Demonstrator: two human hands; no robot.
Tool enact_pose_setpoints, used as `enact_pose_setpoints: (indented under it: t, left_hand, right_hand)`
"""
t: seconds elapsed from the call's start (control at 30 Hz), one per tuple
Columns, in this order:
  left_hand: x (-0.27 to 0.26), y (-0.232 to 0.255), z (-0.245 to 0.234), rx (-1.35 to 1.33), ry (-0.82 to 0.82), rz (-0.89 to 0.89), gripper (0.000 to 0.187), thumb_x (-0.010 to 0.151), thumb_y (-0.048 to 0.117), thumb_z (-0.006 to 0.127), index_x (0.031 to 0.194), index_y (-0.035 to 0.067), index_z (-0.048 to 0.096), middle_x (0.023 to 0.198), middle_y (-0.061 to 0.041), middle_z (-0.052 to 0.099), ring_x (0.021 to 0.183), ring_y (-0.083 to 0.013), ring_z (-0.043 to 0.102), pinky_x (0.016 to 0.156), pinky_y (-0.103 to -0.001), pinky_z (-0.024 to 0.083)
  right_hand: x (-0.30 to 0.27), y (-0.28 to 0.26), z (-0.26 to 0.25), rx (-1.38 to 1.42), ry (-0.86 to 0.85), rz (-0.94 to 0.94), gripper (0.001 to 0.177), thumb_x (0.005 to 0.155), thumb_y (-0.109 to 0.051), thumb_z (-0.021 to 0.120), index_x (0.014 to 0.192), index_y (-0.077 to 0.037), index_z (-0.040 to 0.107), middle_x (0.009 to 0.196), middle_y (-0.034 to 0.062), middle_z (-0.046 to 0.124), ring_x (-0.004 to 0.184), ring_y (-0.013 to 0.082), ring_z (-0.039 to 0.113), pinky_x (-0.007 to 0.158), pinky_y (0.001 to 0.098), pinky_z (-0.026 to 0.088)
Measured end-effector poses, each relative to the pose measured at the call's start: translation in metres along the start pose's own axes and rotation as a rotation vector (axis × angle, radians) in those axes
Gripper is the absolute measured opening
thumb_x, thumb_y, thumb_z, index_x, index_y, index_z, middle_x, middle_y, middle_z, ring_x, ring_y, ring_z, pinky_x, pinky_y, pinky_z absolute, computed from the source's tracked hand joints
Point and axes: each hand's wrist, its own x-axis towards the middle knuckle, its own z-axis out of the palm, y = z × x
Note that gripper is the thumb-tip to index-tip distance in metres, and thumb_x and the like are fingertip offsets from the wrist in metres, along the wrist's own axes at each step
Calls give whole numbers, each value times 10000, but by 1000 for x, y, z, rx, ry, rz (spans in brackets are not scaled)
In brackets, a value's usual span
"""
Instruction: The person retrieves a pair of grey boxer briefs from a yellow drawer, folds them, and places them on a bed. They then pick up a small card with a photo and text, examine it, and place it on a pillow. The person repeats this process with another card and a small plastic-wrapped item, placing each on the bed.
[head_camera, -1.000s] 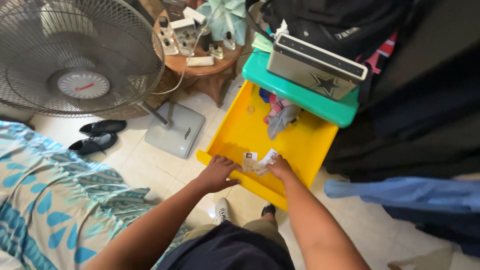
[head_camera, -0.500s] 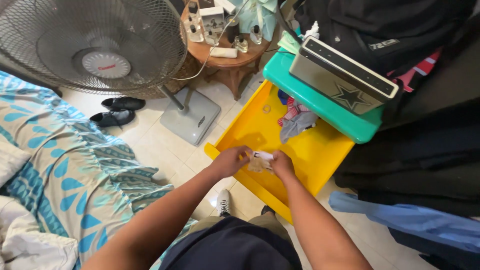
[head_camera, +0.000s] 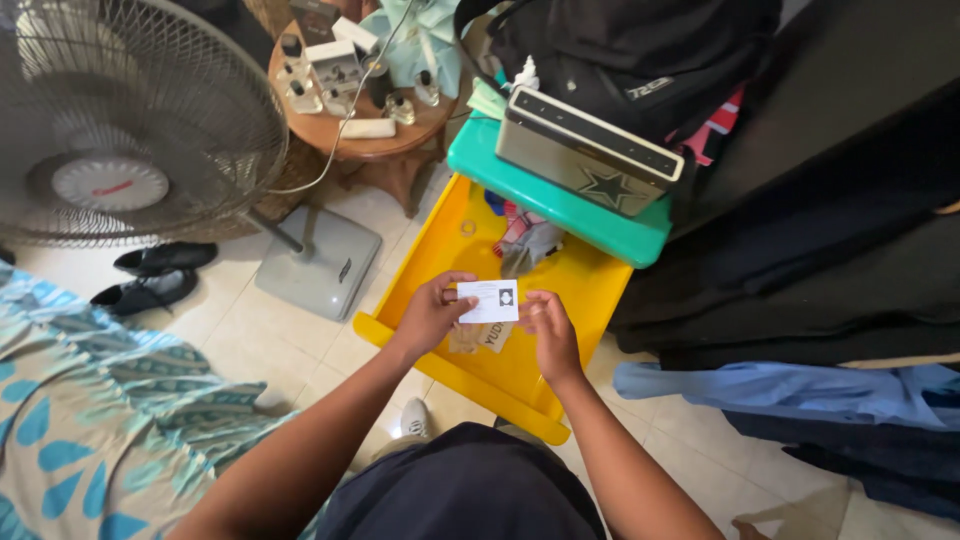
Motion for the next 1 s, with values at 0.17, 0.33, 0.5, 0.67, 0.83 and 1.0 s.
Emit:
enact_pose_setpoints:
  t: [0.17, 0.33, 0.5, 0.67, 0.83, 1.0]
  left_hand:
    - [-3, 37, 19, -41, -41, 49, 254, 756, 85, 572, 996, 19, 520, 768, -32, 627, 644, -49, 595, 481, -168, 461]
    - [-6, 67, 21, 5, 2, 71, 190, 796, 177, 553, 882, 14, 602, 685, -11, 622, 469, -47, 514, 400, -160, 328]
    - [-5, 86, 19, 24, 30, 134, 201, 789, 197, 564, 838, 4, 597, 677, -12, 621, 477, -42, 525, 402, -164, 326]
    - [-2, 96, 12, 24, 72, 139, 214, 774, 209, 577, 819, 1, 606, 664, -17, 619, 478, -45, 533, 402, -164, 334]
    - [-7, 89, 3, 47, 70, 102, 222, 770, 212, 579, 806, -5, 613, 635, -20, 601, 456, -54, 517, 380, -183, 316]
    - [2, 70, -7, 75, 68, 116, 234, 766, 215, 581, 802, -14, 615, 620, -21, 595, 441, -64, 513, 366, -188, 314]
  right_hand:
    - [1, -22, -1, 111, -101, 55, 225, 839, -180, 497, 933, 7, 580, 712, 43, 583, 610, 83, 532, 595, 229, 436]
    - [9, -56, -4, 222, -46, 78, 242, 822, -193, 516, 907, 20, 594, 689, 24, 603, 560, 72, 530, 554, 207, 439]
    - [17, -73, -7, 197, -27, 38, 246, 824, -199, 526, 889, 24, 606, 634, 34, 584, 542, 74, 527, 542, 202, 433]
    - [24, -72, -6, 220, -20, 35, 246, 816, -197, 534, 881, 28, 608, 625, 35, 578, 534, 82, 525, 535, 206, 431]
    - [25, -59, -5, 265, -64, 47, 276, 836, -228, 520, 871, 34, 599, 628, 42, 577, 535, 90, 531, 530, 214, 440]
    - [34, -33, 0, 288, -62, 179, 277, 823, -233, 517, 917, 18, 587, 660, 47, 593, 557, 100, 553, 518, 225, 447]
